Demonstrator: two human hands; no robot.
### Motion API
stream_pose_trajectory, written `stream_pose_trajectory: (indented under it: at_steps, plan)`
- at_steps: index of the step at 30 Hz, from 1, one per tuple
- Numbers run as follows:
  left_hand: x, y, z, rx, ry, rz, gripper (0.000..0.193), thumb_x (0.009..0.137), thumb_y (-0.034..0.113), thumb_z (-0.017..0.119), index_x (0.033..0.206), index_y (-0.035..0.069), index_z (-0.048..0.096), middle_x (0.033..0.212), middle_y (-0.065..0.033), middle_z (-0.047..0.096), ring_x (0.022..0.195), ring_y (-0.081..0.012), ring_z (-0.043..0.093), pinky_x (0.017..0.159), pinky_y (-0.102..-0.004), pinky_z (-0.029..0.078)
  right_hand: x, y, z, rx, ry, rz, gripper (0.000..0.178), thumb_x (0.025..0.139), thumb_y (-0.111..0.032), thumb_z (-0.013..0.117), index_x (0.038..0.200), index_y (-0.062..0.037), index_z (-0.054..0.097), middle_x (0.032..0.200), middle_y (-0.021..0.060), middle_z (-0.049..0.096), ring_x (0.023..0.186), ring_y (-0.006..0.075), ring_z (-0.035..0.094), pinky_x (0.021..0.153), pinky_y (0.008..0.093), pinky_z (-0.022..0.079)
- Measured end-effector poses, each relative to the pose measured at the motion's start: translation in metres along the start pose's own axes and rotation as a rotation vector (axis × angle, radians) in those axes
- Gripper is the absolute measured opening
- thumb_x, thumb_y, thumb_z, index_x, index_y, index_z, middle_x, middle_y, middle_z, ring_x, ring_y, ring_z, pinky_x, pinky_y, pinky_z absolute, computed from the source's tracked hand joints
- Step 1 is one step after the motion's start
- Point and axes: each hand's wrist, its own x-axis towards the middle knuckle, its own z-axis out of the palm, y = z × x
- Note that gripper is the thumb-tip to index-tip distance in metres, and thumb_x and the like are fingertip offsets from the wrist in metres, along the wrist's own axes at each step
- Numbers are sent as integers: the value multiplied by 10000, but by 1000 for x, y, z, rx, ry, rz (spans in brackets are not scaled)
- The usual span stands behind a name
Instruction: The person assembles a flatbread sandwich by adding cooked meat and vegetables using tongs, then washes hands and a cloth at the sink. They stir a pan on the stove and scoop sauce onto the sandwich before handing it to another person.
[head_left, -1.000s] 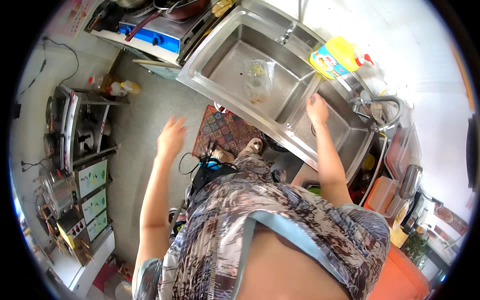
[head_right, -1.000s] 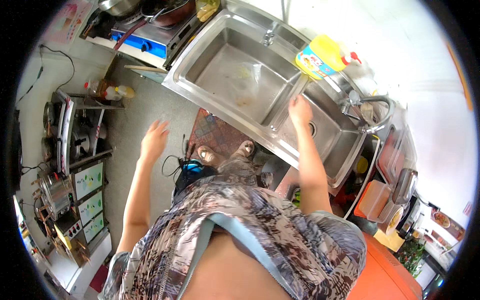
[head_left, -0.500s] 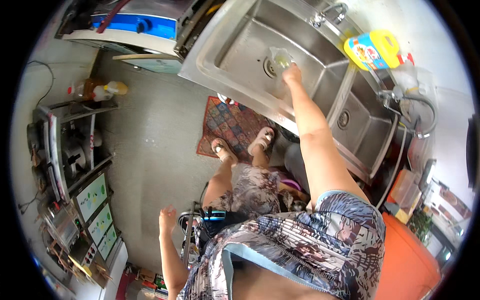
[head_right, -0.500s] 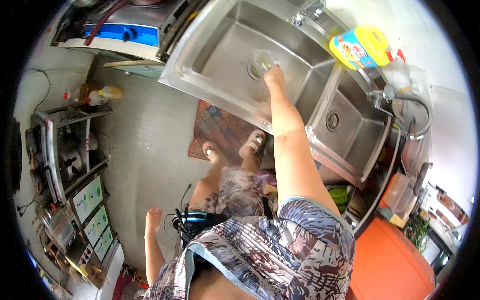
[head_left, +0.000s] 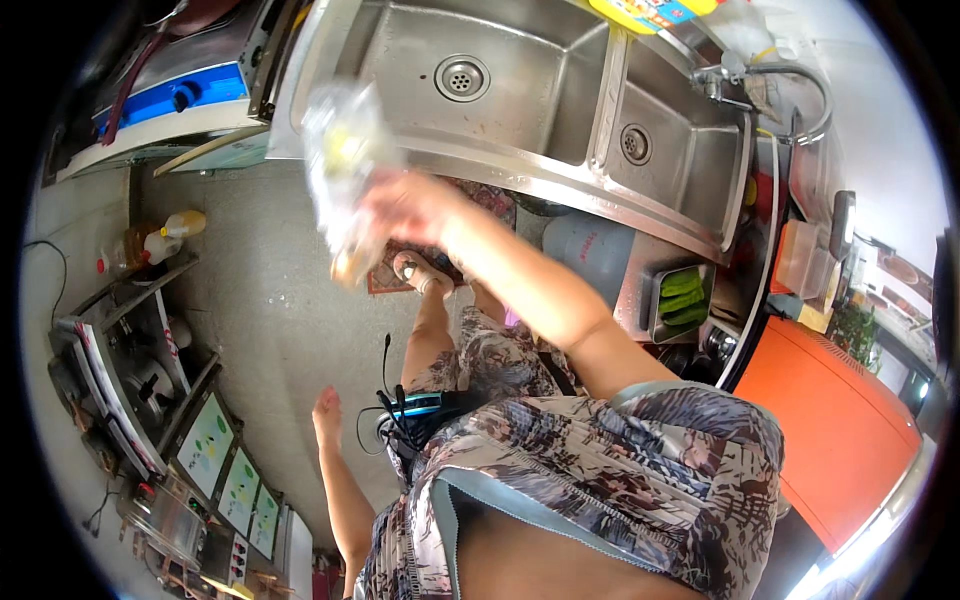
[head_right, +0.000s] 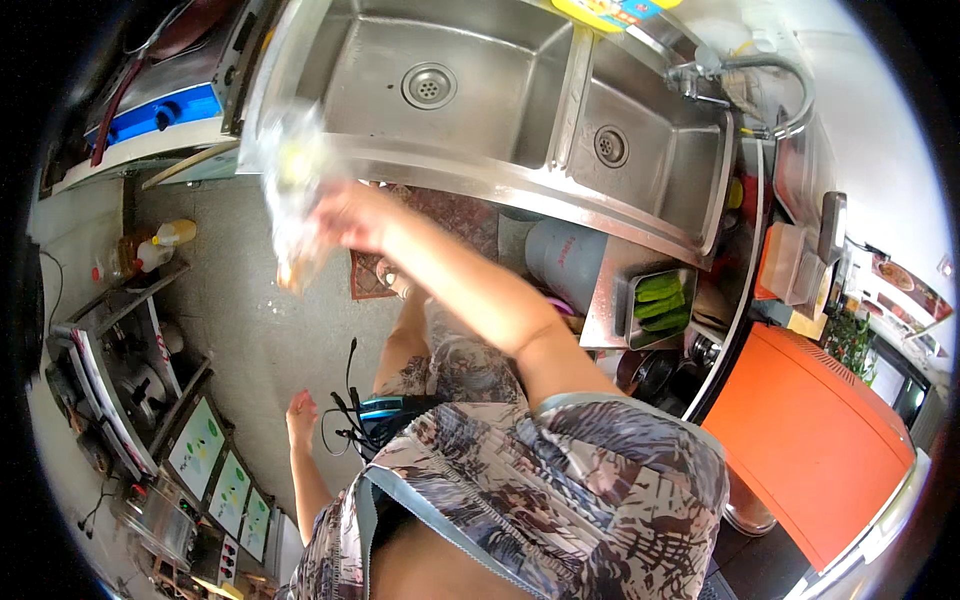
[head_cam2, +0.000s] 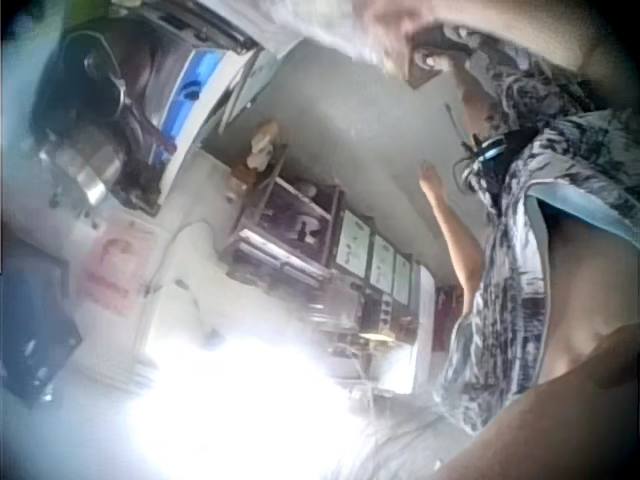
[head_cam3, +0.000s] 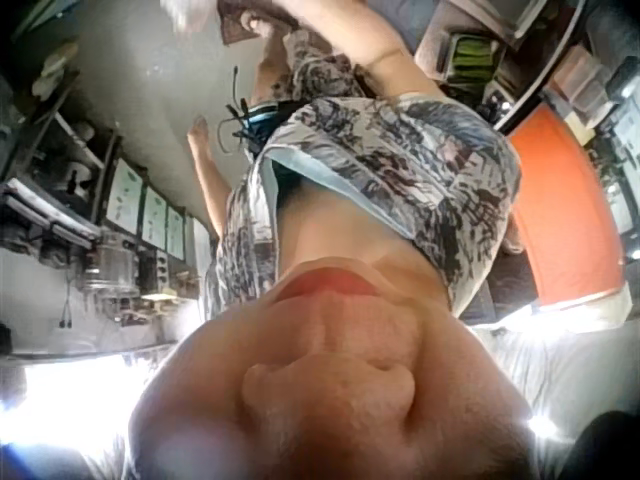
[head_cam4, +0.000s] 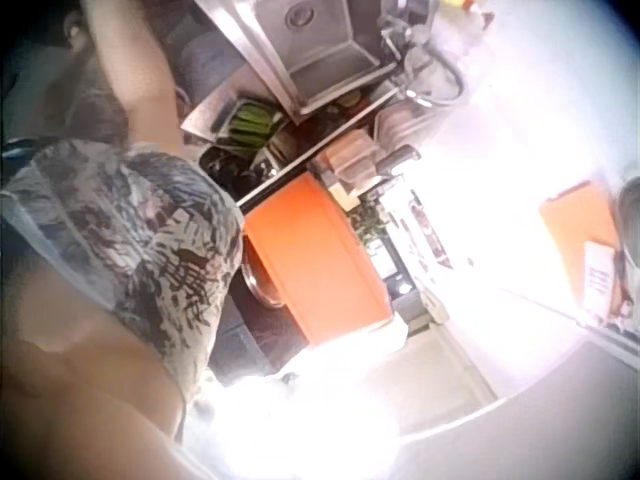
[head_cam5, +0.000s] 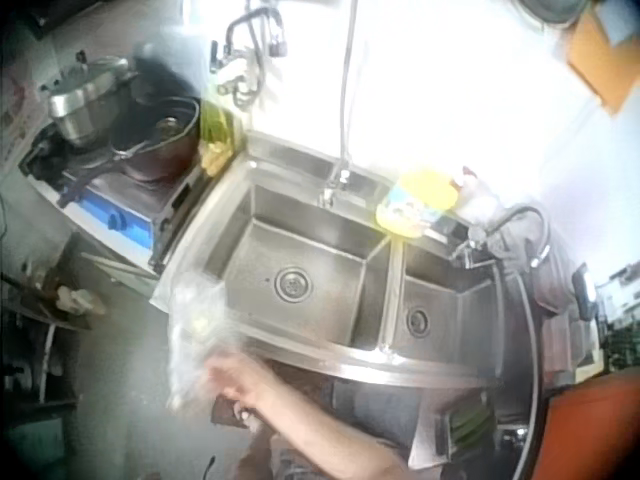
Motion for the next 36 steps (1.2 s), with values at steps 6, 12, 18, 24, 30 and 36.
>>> stream_pose_trajectory:
  at_steps: [6, 12, 18, 24, 30, 36]
  plan:
    - [-33, -5, 9, 106, 4, -121, 332, 912, 221, 556, 1183, 39, 618, 927, -17, 646, 786, -100, 582, 635, -246, 465, 75, 134, -158, 6, 481, 353, 401, 792, 17, 616, 1172, 13, 489, 961, 141, 615, 784, 233, 639, 728, 426, 552]
    - [-53, -19, 37, 46, 1, -224, 298, 919, 199, 534, 1158, 49, 630, 904, -14, 638, 780, -98, 575, 633, -242, 469, 12, 73, -396, 358, 851, -54, 437, 868, -264, 633, 1192, -11, 486, 1199, 196, 537, 1061, 341, 567, 858, 472, 546]
    - [-55, 1, 56, 101, -23, -253, 335, 907, 239, 552, 1178, 58, 627, 958, -41, 658, 811, -111, 596, 654, -260, 489, -40, 46, -457, -7, 1074, -171, 450, 936, -330, 545, 1306, -97, 436, 1274, 161, 502, 942, 317, 604, 760, 456, 579]
    - [-96, -11, 59, -8, 126, -246, 329, 893, 259, 551, 1136, 60, 647, 967, -98, 684, 839, -183, 646, 701, -318, 520, -73, 71, -359, -529, 831, -81, 548, 862, -173, 645, 1341, -59, 407, 1006, 139, 605, 797, 207, 649, 651, 339, 562]
    - [-163, -26, 20, -91, 386, -251, 370, 843, 300, 557, 1107, 57, 651, 1036, -179, 676, 986, -317, 646, 865, -392, 492, -49, 58, -254, -1279, 206, -14, 270, 867, -127, 633, 1110, -20, 582, 830, 52, 637, 651, 114, 581, 542, 278, 488]
    - [-188, -110, 57, -179, 628, -210, 371, 833, 295, 580, 1059, 12, 663, 1027, -206, 669, 1025, -330, 626, 923, -398, 464, 39, -4, -121, -1803, -192, -174, 182, 879, -113, 595, 1016, 6, 589, 782, 62, 619, 625, 130, 601, 521, 274, 511]
